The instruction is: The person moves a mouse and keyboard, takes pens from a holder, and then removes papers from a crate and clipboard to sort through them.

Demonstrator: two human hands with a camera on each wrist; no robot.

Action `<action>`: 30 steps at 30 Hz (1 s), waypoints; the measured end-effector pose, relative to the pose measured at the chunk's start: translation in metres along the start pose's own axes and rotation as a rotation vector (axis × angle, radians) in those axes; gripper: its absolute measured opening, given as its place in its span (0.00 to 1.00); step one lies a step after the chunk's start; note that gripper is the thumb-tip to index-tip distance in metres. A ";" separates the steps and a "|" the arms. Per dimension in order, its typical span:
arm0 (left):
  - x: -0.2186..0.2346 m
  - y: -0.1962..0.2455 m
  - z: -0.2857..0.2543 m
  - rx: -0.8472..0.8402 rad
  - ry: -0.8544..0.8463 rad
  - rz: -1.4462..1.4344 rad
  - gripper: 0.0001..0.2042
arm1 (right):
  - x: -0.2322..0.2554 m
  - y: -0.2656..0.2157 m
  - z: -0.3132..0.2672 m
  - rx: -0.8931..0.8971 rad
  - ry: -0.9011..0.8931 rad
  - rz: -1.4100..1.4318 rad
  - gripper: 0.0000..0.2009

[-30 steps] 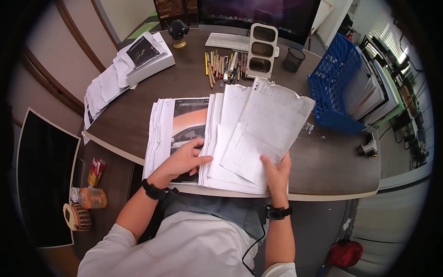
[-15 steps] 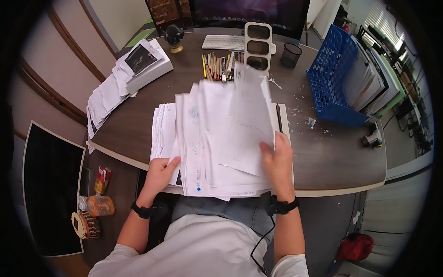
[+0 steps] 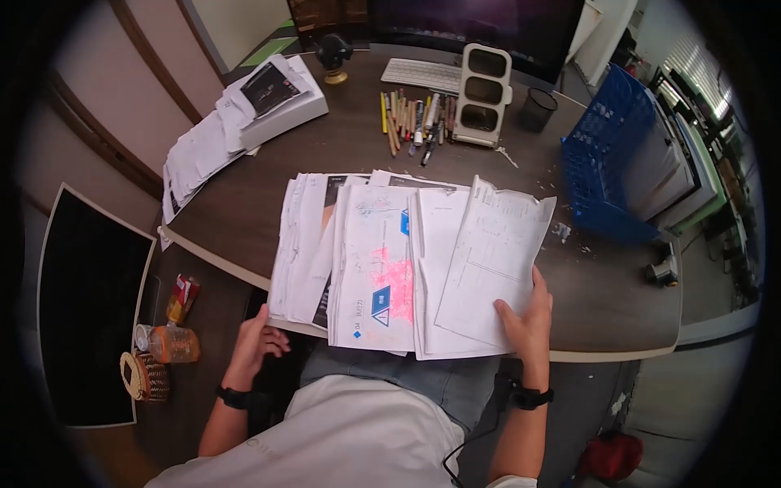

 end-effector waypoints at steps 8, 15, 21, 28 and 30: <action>-0.005 0.008 -0.010 -0.492 0.016 -0.594 0.19 | -0.046 -0.041 -0.001 0.116 -0.028 -0.083 0.40; 0.085 0.029 -0.036 -0.699 0.178 -0.934 0.28 | -0.160 -0.139 0.022 0.342 -0.192 -0.168 0.44; 0.169 0.056 0.002 -0.754 0.340 -1.181 0.28 | -0.242 -0.200 0.070 0.427 -0.294 0.034 0.45; 0.265 0.061 0.065 -0.815 0.494 -1.173 0.26 | -0.275 -0.224 0.082 0.548 -0.452 0.118 0.42; 0.301 0.057 0.084 -0.976 0.603 -0.895 0.32 | -0.266 -0.215 0.079 0.521 -0.432 0.120 0.38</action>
Point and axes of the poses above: each hand's wrist, its own z-axis towards the middle knuckle, its own x-axis out of the back of the hand, y = z × x, the point moved 6 cm from there along z, towards the middle knuckle, and after that the axes turned 8 degrees about x, right-handed, at the moved point
